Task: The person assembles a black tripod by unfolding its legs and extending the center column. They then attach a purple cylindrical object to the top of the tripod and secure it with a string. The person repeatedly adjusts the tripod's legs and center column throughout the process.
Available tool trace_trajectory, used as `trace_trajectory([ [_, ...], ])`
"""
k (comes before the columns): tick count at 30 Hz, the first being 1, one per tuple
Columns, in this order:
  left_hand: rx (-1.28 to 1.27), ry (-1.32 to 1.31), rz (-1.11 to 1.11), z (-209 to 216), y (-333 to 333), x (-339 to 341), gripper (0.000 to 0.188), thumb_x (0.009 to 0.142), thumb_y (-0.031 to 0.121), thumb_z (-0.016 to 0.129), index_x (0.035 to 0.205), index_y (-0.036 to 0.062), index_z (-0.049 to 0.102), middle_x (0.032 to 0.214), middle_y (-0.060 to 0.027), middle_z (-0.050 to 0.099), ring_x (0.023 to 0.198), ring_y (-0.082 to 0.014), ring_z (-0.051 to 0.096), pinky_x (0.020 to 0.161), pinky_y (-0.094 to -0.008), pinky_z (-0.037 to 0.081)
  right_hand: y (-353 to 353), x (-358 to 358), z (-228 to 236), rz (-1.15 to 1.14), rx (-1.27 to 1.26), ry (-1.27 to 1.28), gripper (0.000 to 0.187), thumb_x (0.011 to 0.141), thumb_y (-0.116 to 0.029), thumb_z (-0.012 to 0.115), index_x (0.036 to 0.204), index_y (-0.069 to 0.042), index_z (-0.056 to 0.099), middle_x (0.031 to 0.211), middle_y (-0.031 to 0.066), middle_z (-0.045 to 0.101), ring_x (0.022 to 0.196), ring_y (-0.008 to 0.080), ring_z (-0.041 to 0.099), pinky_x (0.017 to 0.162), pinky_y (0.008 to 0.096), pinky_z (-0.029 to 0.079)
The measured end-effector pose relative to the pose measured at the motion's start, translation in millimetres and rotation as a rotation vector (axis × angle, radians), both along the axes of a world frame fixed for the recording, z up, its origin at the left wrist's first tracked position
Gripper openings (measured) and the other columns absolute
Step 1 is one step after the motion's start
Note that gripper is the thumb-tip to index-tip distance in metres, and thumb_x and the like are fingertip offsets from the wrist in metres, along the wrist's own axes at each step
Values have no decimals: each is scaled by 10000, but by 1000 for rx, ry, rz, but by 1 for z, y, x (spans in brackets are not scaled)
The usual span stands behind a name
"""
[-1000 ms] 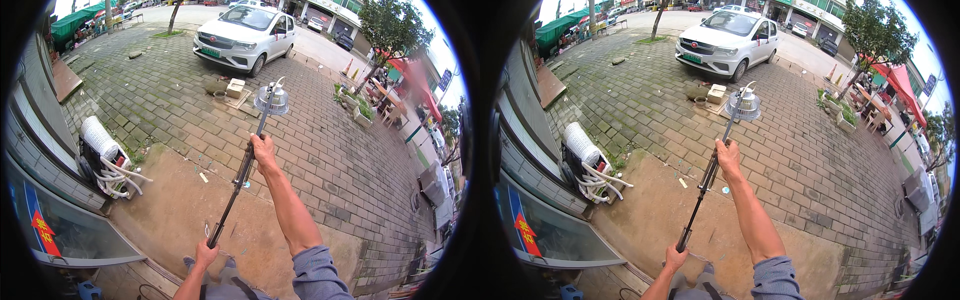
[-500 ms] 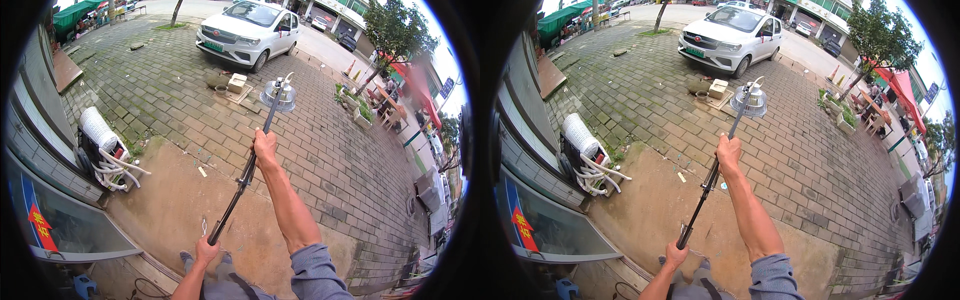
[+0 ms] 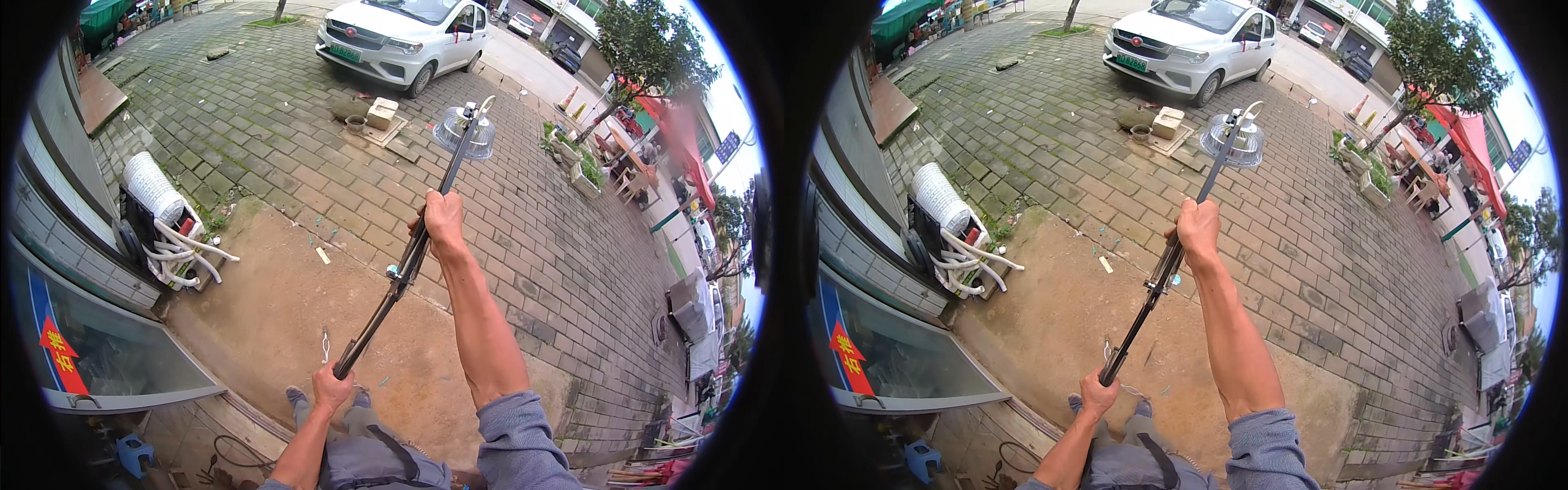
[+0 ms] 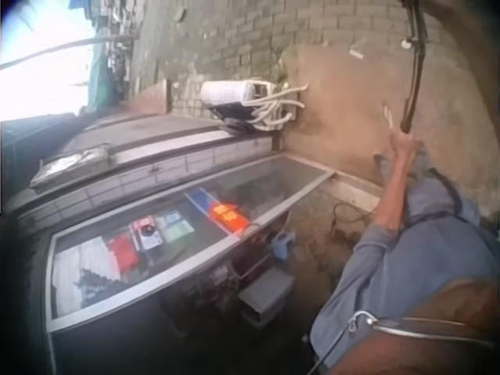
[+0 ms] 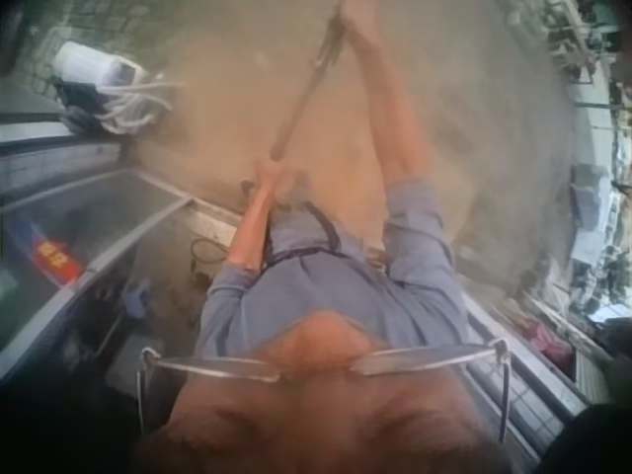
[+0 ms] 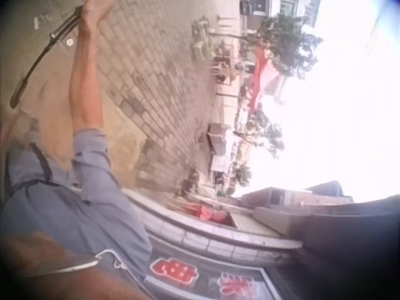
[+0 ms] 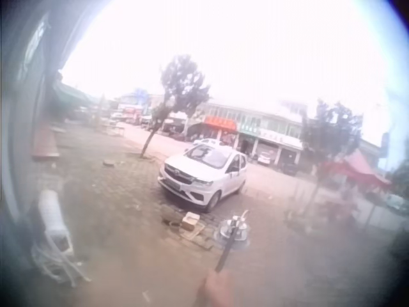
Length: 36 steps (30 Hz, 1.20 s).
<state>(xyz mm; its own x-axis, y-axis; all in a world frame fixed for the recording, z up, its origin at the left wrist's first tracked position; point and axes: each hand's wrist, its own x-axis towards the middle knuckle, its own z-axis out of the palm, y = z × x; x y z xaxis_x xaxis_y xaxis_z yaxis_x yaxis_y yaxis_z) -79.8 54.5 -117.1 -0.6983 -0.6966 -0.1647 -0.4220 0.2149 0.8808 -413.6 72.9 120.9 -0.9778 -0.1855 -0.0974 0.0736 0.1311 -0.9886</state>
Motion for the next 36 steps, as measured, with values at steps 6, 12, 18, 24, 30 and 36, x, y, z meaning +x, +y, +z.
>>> trace_trajectory([
  [6,-17,44,-15,-5,0,4,231,762,220,761,739,18,650,616,-191,612,584,-356,661,556,-432,489,17,-1,5,89,9,-63,266,981,-189,449,880,56,477,742,156,548,537,298,648,453,452,544],
  [12,-12,69,-59,-6,0,14,218,754,198,767,753,13,651,620,-190,619,580,-347,660,558,-428,496,23,12,7,75,-19,-35,325,957,-180,452,733,52,493,668,163,574,509,314,663,435,433,527],
  [18,20,62,-76,-5,4,21,212,751,192,765,777,13,656,612,-176,617,566,-297,661,554,-407,496,27,16,5,50,-15,-7,321,949,-189,460,729,43,489,662,145,563,500,293,652,438,425,522],
  [24,14,38,-109,-6,6,29,216,756,196,760,776,15,645,608,-160,606,563,-291,654,556,-405,496,38,-3,4,72,147,62,337,952,-267,626,998,61,563,832,137,618,613,242,661,520,382,557],
  [30,32,88,-153,-7,5,43,212,765,209,767,802,22,674,598,-139,598,546,-262,632,553,-398,493,33,-36,62,-14,193,43,500,984,-391,609,1170,68,544,967,204,645,688,252,691,517,380,555],
  [36,49,121,-80,-17,18,57,225,772,215,790,798,23,676,579,-53,571,545,-145,546,550,-360,472,23,-32,40,-32,-95,-149,438,1029,-305,467,1062,131,463,892,268,632,574,328,672,416,428,536],
])
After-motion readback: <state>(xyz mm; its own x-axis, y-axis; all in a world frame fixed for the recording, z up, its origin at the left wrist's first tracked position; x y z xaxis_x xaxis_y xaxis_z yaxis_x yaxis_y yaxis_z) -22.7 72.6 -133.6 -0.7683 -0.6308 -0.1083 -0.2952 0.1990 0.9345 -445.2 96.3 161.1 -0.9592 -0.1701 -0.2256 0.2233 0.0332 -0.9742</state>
